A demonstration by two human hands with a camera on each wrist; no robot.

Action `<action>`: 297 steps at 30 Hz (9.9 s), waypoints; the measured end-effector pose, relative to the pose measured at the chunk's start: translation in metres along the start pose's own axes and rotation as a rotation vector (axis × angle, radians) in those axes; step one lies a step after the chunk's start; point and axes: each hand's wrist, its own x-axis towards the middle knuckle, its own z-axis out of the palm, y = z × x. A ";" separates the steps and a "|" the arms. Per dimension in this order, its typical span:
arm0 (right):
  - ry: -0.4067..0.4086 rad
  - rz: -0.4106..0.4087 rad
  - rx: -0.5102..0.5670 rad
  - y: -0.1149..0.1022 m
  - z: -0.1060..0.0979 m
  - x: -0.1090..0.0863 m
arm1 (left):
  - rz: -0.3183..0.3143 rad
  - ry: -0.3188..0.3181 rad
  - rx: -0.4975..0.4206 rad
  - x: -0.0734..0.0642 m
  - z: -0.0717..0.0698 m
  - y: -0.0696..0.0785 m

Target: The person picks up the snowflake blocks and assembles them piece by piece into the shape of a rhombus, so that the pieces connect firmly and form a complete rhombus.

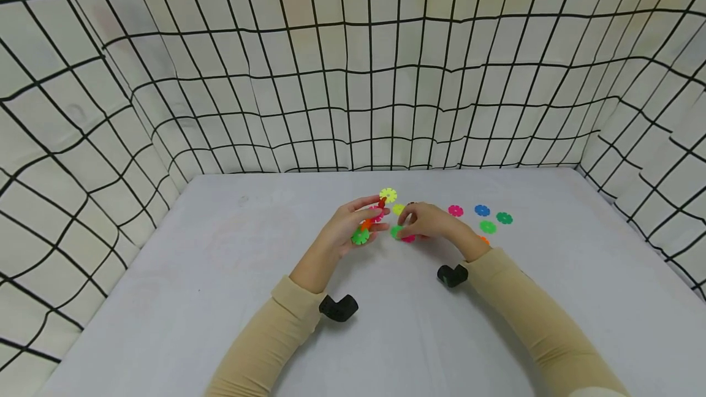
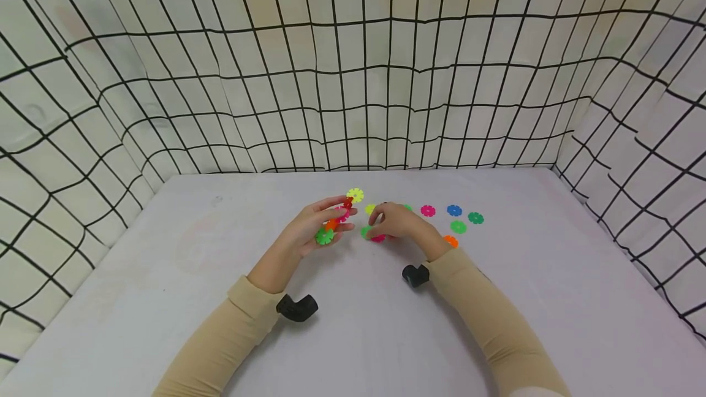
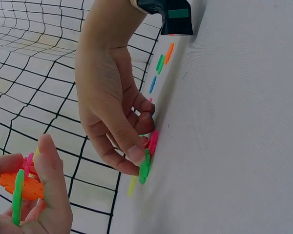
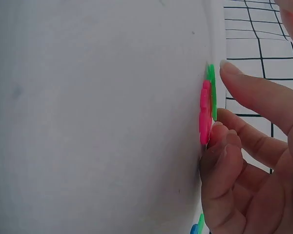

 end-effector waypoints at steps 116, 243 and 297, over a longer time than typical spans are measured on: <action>0.288 -0.454 0.847 0.004 -0.009 -0.042 | 0.500 0.015 0.753 -0.018 0.017 0.002; 0.330 -0.122 0.572 0.003 -0.029 -0.038 | 0.461 0.061 0.931 -0.015 0.021 -0.002; 0.341 -0.072 0.755 -0.005 -0.006 -0.044 | 0.509 0.048 0.979 -0.014 0.022 -0.007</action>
